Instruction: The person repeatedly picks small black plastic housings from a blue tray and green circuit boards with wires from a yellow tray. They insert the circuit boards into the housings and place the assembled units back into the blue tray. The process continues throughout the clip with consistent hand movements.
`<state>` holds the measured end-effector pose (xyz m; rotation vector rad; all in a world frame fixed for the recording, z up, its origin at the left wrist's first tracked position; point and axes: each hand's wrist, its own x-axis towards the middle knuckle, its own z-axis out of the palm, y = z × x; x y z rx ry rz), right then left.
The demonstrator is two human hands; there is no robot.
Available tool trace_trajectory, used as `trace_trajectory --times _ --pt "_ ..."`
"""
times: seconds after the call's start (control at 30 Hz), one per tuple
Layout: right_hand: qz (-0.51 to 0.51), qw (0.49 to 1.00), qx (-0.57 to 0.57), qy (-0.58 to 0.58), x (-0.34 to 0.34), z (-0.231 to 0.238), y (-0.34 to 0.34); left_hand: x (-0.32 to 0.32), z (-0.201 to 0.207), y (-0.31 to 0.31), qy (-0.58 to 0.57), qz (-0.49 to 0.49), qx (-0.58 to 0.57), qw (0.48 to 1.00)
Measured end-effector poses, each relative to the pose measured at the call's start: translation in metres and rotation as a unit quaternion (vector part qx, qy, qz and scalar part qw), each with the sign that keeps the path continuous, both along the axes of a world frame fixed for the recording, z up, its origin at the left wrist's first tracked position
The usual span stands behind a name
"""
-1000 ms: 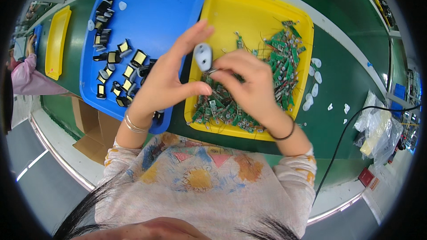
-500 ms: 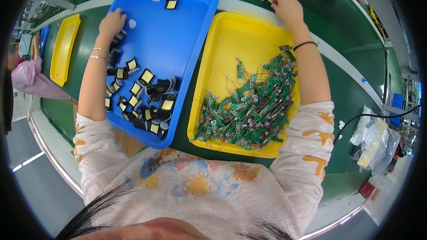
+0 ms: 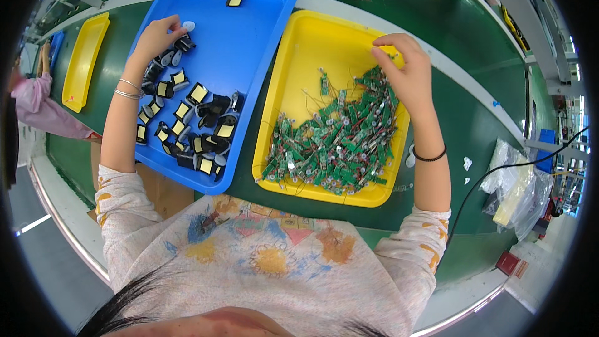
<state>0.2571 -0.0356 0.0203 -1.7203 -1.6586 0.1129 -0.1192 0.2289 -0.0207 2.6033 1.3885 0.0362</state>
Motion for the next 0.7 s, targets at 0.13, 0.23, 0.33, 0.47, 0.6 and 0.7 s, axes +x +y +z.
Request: trace_trajectory --times 0.13,0.23,0.33,0.47,0.6,0.7 --pt "-0.031 0.997 0.015 0.075 0.012 -0.005 -0.025 -0.004 0.003 -0.018 -0.06 -0.055 -0.006 0.997" --pt "-0.054 0.991 -0.006 0.121 0.013 -0.007 -0.036 -0.017 0.001 -0.023 -0.023 -0.104 0.046 0.993" --pt "-0.057 0.99 -0.074 0.108 0.003 -0.006 -0.037 -0.022 0.008 -0.031 0.032 -0.135 0.123 0.983" --pt "0.003 0.987 -0.163 -0.007 -0.021 -0.02 -0.022 -0.007 0.028 -0.053 0.078 -0.116 0.209 0.968" --pt "-0.044 0.933 -0.311 -0.173 -0.069 -0.026 0.007 0.027 0.047 -0.099 -0.073 -0.119 0.223 0.965" --pt "-0.034 0.948 -0.228 -0.22 -0.072 -0.049 0.014 0.065 0.057 -0.146 -0.213 -0.162 0.155 0.951"
